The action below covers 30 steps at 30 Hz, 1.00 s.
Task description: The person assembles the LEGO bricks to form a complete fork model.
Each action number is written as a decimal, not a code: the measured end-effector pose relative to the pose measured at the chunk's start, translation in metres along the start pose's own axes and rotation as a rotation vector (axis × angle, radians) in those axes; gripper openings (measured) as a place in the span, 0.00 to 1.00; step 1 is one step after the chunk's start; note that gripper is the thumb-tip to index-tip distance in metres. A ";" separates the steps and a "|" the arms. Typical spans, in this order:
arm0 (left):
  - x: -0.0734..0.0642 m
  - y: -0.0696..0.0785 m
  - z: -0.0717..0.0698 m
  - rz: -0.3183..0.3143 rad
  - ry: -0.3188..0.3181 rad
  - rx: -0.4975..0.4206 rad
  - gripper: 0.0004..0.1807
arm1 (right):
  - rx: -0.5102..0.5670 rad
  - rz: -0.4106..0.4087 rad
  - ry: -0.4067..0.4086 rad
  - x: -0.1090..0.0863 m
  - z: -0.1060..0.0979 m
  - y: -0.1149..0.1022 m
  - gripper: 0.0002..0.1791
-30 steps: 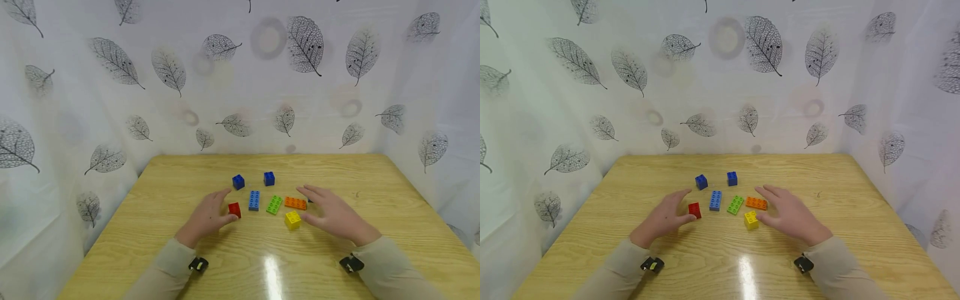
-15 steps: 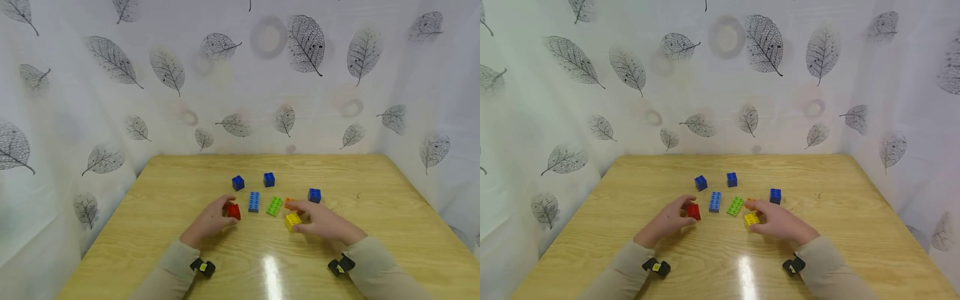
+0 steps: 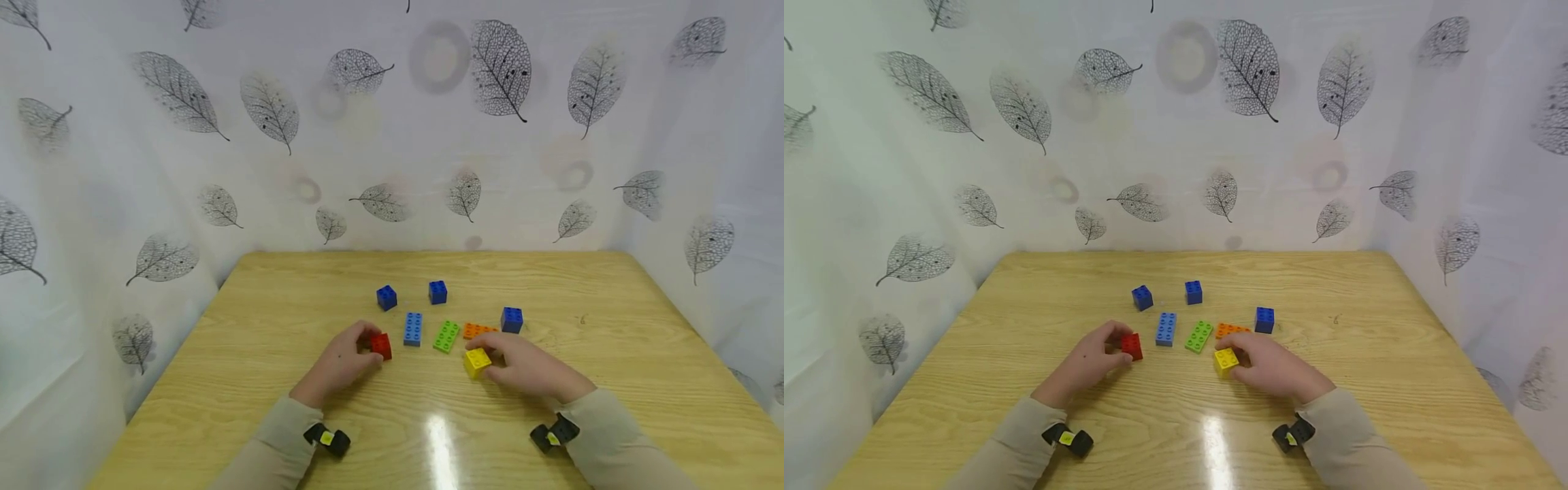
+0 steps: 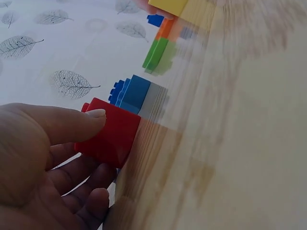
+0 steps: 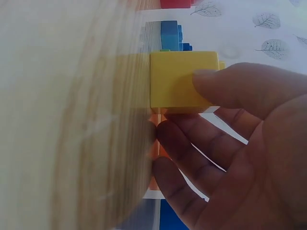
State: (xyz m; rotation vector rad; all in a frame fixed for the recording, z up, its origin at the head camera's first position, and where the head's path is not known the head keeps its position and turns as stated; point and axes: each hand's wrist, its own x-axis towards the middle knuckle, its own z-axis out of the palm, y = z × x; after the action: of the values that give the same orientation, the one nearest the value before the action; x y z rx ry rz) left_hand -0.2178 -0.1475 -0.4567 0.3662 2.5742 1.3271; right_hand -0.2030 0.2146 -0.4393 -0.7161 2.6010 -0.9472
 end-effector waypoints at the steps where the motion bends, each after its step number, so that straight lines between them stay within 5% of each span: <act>1: 0.000 0.000 0.000 0.004 -0.003 0.001 0.23 | -0.005 0.007 0.004 0.000 0.000 0.000 0.24; 16: -0.002 0.012 0.019 0.056 -0.080 -0.020 0.20 | -0.021 0.015 0.001 0.000 0.001 -0.002 0.23; 30: -0.003 0.031 0.041 0.039 -0.137 -0.029 0.21 | -0.037 0.014 0.020 0.001 0.004 -0.009 0.21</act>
State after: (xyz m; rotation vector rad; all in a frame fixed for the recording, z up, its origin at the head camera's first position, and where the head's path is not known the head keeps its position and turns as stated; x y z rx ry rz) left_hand -0.1989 -0.1000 -0.4547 0.4871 2.4447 1.3033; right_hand -0.1994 0.2060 -0.4365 -0.7006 2.6436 -0.9090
